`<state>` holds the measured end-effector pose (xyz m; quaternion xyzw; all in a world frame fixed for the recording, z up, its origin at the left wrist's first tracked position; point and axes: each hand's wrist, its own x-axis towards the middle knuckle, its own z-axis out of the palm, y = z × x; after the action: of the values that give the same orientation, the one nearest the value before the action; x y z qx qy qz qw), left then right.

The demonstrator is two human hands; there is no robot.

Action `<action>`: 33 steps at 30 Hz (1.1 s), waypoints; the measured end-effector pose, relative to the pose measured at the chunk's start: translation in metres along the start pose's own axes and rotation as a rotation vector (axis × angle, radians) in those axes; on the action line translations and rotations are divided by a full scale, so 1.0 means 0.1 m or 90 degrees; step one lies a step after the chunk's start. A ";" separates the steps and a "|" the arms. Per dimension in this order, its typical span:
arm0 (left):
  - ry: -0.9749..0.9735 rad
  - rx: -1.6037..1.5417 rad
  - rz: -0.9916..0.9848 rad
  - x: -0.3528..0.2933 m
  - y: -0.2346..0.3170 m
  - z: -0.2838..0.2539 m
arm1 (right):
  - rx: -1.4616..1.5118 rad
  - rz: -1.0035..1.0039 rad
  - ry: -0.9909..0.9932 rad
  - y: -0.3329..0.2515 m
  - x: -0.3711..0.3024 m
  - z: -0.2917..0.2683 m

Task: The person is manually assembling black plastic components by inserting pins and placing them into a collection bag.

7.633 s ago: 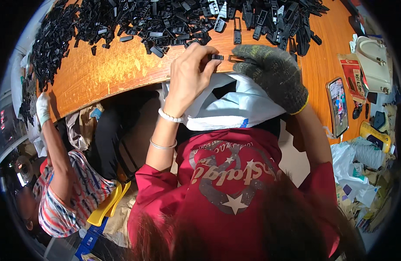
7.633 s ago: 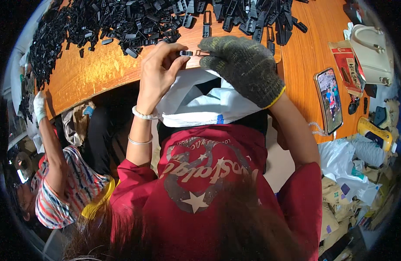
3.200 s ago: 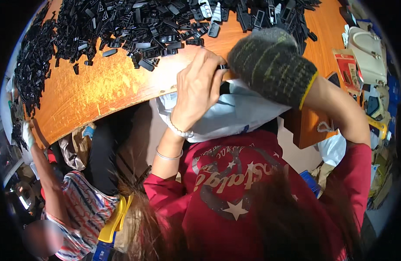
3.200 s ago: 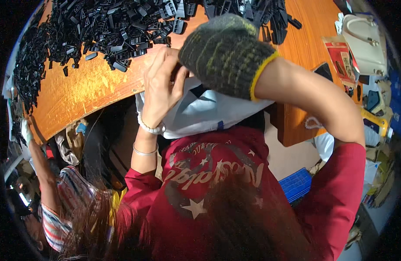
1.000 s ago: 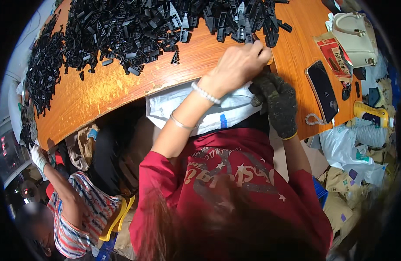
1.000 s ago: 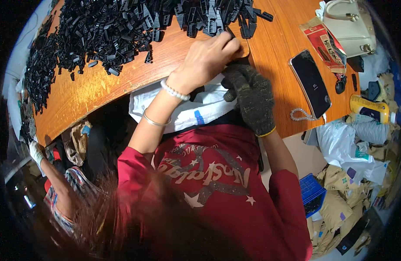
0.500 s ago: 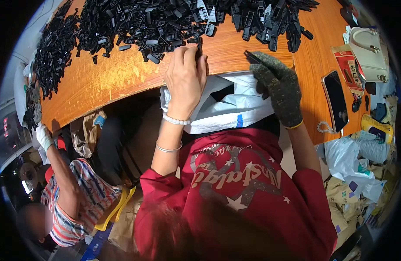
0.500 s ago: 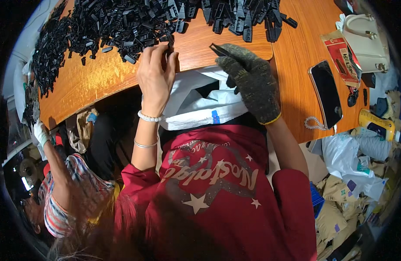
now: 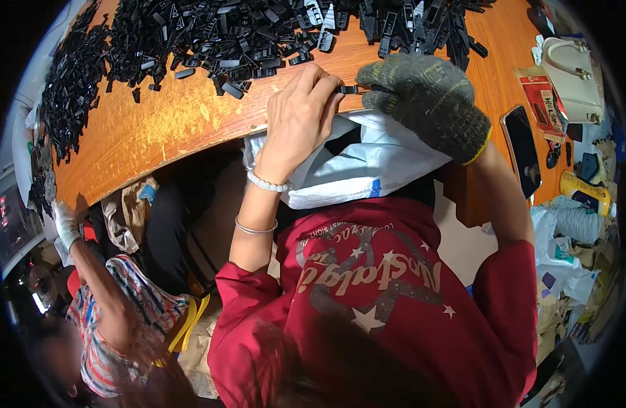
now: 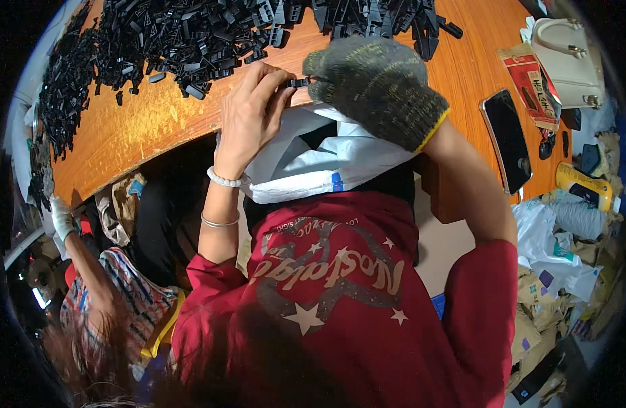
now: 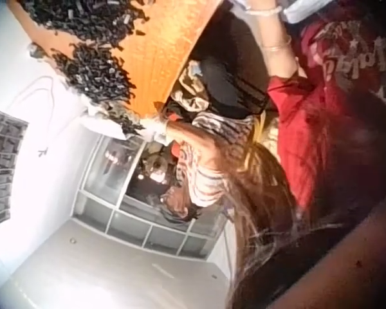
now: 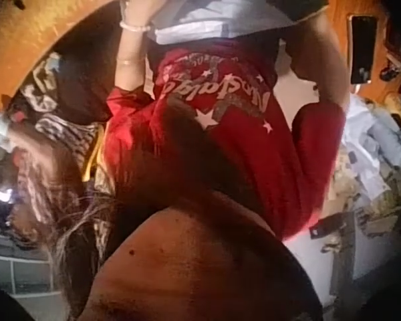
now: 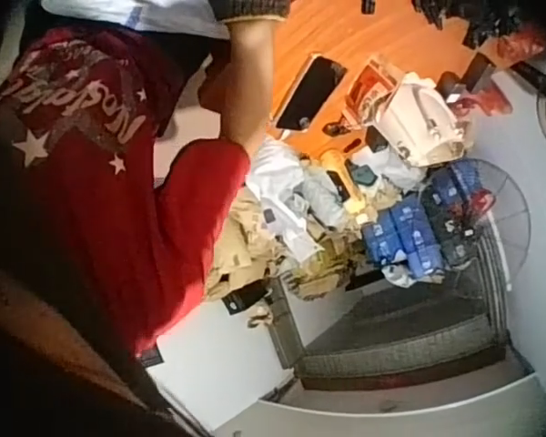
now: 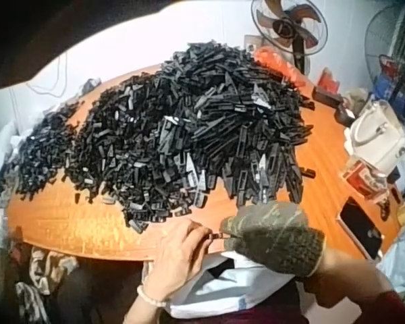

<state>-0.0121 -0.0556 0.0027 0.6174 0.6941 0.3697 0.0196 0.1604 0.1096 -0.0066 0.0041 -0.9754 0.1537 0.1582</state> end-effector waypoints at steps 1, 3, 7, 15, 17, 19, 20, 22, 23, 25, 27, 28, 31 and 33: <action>0.006 0.003 0.013 0.01 0.00 0.00 | 0.041 0.003 -0.017 0.04 -0.01 0.03; 0.009 0.001 0.024 0.02 -0.02 0.01 | 0.563 0.066 -0.003 0.07 -0.05 0.05; 0.006 0.011 0.030 -0.01 0.01 0.00 | 0.239 0.062 -0.215 -0.31 0.49 -0.40; 0.000 -0.051 0.044 0.03 -0.01 -0.01 | -0.027 -0.047 -0.200 -0.21 0.44 -0.10; -0.014 -0.044 0.040 0.01 -0.02 0.00 | -0.028 -0.021 -0.211 -0.24 0.46 -0.12; 0.018 -0.056 0.040 0.00 -0.03 0.04 | -0.113 -0.064 -0.107 -0.27 0.34 -0.14; 0.020 -0.055 0.042 0.00 -0.04 0.06 | -0.112 -0.102 -0.060 -0.23 0.29 -0.14; 0.044 -0.080 0.043 0.02 -0.07 0.10 | -0.122 -0.065 -0.056 -0.18 0.13 -0.08; 0.054 -0.081 0.013 -0.02 -0.06 0.06 | -0.117 -0.036 -0.053 -0.26 0.26 -0.13; 0.077 -0.130 -0.006 -0.06 -0.07 -0.02 | 0.048 0.107 -0.062 -0.44 0.28 -0.38; 0.024 -0.554 -0.204 -0.14 0.00 -0.15 | 0.465 0.372 0.027 -0.55 0.18 -0.43; 0.005 -0.870 -0.342 -0.17 0.03 -0.19 | 0.747 0.484 0.067 -0.62 0.17 -0.49; -0.011 -0.904 -0.398 -0.14 0.14 -0.08 | 0.832 0.415 0.062 -0.65 0.10 -0.44; -0.055 -1.050 -0.448 -0.18 0.13 -0.04 | 0.958 0.318 0.089 -0.64 0.09 -0.35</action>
<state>0.0011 -0.0739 0.0049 0.1722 0.3557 0.6997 0.5952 0.1665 0.0600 0.0472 -0.1187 -0.5696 0.8020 0.1349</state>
